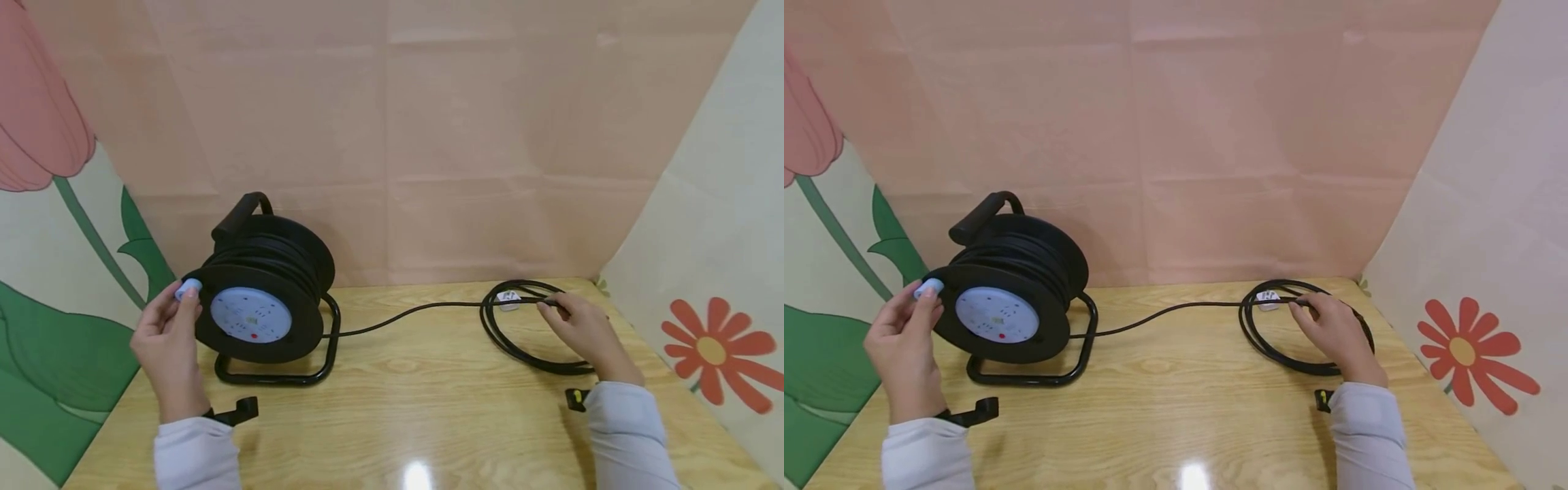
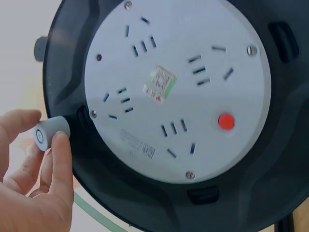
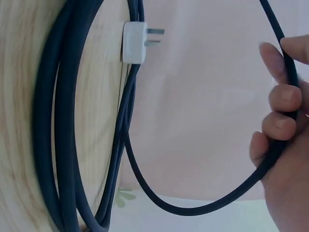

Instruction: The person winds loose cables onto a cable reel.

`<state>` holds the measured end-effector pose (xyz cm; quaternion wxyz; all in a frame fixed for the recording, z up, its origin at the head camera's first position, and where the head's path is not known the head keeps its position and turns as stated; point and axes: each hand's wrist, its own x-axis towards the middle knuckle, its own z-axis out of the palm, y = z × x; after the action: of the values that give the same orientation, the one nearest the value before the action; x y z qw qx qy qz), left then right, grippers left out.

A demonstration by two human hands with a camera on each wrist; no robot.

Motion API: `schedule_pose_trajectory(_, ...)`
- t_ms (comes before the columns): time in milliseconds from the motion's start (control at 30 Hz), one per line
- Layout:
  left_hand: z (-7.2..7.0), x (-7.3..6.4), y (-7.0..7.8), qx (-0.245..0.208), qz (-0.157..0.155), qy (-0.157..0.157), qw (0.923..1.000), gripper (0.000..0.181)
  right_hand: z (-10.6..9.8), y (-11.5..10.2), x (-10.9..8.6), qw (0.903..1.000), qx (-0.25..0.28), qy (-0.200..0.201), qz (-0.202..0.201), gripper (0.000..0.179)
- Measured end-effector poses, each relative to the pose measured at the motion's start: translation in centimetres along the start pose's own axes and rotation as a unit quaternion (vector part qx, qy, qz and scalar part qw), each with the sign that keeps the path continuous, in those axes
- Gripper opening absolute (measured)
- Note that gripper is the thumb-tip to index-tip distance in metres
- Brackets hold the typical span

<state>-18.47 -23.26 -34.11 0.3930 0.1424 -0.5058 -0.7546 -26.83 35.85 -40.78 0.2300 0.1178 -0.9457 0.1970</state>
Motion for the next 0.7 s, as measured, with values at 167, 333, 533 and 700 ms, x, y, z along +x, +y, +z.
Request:
schedule_pose_trajectory(167,0.7,-0.5,0.0,0.012,0.016,-0.007,0.9998,0.041,0.0,-0.5,0.5,0.9907,-0.038,0.112,-0.068,0.018)
schedule_pose_trajectory(333,1.2,-1.0,0.0,0.03,0.036,-0.018,0.9987,0.038,0.2,-0.8,0.7,0.9766,-0.057,0.181,-0.101,0.025)
schedule_pose_trajectory(533,1.8,-1.5,0.1,0.059,0.069,-0.02,0.9957,0.036,0.5,-1.5,0.8,0.9886,-0.044,0.12,-0.079,0.022)
schedule_pose_trajectory(700,2.3,-1.9,-0.1,0.084,0.11,-0.031,0.9899,0.032,0.6,-2.0,0.5,0.9969,-0.03,0.049,-0.055,0.022)
